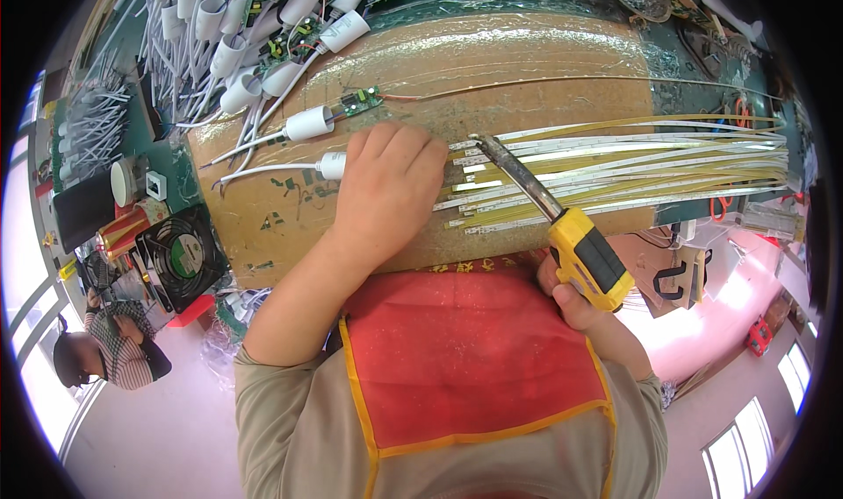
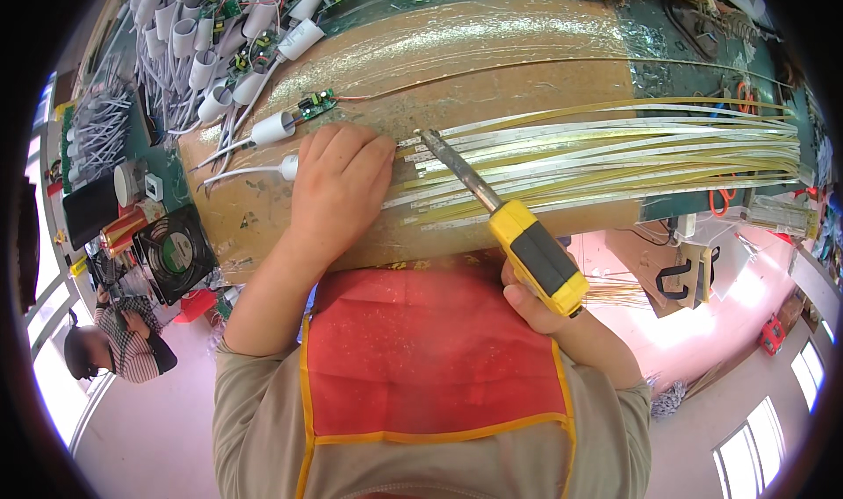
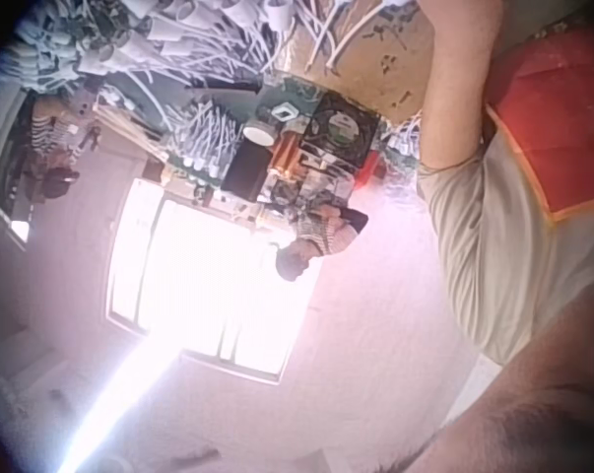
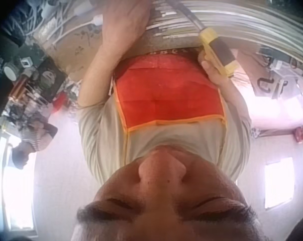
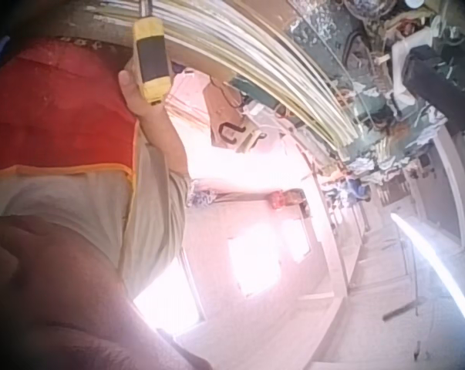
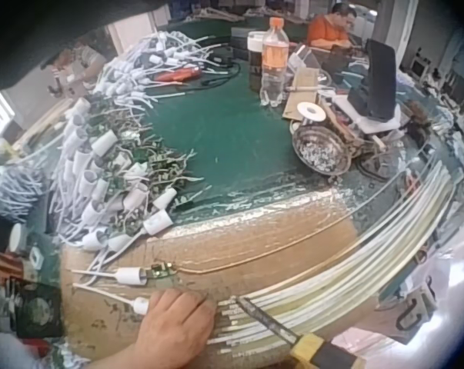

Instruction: The person uses a yellow soldering iron to solder wires to small green circuit boards attached to white plastic housings. The person repeatedly picks up a component, aligns the wires, and applies the soldering iron to the connection points on the board.

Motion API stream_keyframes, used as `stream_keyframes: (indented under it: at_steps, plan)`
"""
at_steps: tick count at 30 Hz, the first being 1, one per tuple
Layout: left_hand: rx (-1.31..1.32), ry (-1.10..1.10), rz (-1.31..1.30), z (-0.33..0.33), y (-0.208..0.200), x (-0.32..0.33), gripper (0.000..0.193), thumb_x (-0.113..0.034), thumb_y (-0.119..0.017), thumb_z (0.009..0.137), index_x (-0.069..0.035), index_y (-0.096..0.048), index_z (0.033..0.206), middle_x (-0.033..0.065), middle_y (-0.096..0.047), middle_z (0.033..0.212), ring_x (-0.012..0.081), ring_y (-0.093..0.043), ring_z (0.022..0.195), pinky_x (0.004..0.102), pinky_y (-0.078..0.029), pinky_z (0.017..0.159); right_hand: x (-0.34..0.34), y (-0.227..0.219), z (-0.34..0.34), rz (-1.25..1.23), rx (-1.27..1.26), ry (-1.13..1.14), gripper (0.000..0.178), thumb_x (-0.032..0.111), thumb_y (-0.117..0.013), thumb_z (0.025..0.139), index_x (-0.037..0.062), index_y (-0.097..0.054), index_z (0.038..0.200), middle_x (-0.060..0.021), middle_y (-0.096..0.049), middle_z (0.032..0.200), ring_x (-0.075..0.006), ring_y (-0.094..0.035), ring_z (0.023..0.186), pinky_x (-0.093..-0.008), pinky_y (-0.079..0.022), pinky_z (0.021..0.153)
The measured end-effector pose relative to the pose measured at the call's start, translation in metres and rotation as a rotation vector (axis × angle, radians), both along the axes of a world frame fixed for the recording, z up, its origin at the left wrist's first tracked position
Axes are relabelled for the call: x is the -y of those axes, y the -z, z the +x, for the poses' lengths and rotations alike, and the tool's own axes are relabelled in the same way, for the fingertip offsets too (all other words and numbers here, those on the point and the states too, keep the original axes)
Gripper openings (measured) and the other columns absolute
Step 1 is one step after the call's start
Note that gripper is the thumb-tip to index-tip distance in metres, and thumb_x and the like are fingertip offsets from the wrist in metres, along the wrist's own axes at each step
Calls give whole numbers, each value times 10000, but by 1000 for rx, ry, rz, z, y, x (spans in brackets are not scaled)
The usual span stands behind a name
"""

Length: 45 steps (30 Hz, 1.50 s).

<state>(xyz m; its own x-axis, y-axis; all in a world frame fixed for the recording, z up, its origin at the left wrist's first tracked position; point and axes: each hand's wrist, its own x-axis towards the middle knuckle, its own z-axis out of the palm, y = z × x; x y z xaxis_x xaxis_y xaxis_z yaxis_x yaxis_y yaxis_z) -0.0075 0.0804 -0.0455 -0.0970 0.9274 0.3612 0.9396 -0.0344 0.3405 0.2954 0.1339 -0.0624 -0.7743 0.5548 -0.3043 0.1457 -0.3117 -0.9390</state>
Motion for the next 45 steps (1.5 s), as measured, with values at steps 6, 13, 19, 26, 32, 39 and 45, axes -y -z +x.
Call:
stream_keyframes:
  at_steps: [6,13,19,26,32,39,45]
  plan:
    - [9,3,-2,-1,-1,0,179,-35,-685,714,-85,-641,879,35,-589,871,254,-569,837,374,-436,741,-10,-7,-7,130,1,109,196,228,-707,808,83,-576,809,-24,-541,694,-181,-512,631,-309,-408,583]
    - [19,10,-16,-1,-1,1,195,-40,-679,696,-82,-642,883,39,-585,869,253,-565,826,378,-432,733,-16,-8,-16,43,-39,195,203,231,-705,816,87,-563,813,-4,-536,703,-128,-499,621,-268,-394,552]
    - [10,11,-13,-1,-1,0,196,-40,-680,696,-80,-640,884,42,-584,867,253,-566,827,380,-434,738,-16,-10,-21,-29,-133,221,219,190,-698,838,74,-534,926,-15,-515,733,-120,-498,627,-257,-408,545]
    - [19,10,-13,0,-2,0,197,-39,-681,697,-83,-639,884,41,-582,868,253,-568,835,380,-437,746,-13,-8,-23,19,-81,236,735,410,-736,816,7,-410,1338,16,-414,691,-97,-395,575,-238,-338,494]
    - [13,13,-24,-1,-2,0,188,-36,-679,702,-84,-636,878,41,-580,871,254,-567,834,382,-437,744,-13,-8,-24,18,-86,228,749,415,-727,822,9,-400,1361,15,-408,686,-99,-395,577,-241,-338,497]
    - [10,13,4,-1,-1,-1,183,-38,-680,701,-86,-637,873,37,-579,858,256,-564,827,379,-435,734,-15,-5,-19,57,-49,183,748,414,-724,824,23,-399,1372,15,-408,689,-100,-396,580,-242,-339,501]
    - [3,10,-10,-1,-1,-1,174,-36,-681,712,-89,-639,872,37,-583,858,254,-564,817,376,-437,727,-17,-12,-23,-37,-112,196,351,245,-697,834,71,-474,1042,2,-480,704,-103,-456,610,-253,-382,533]
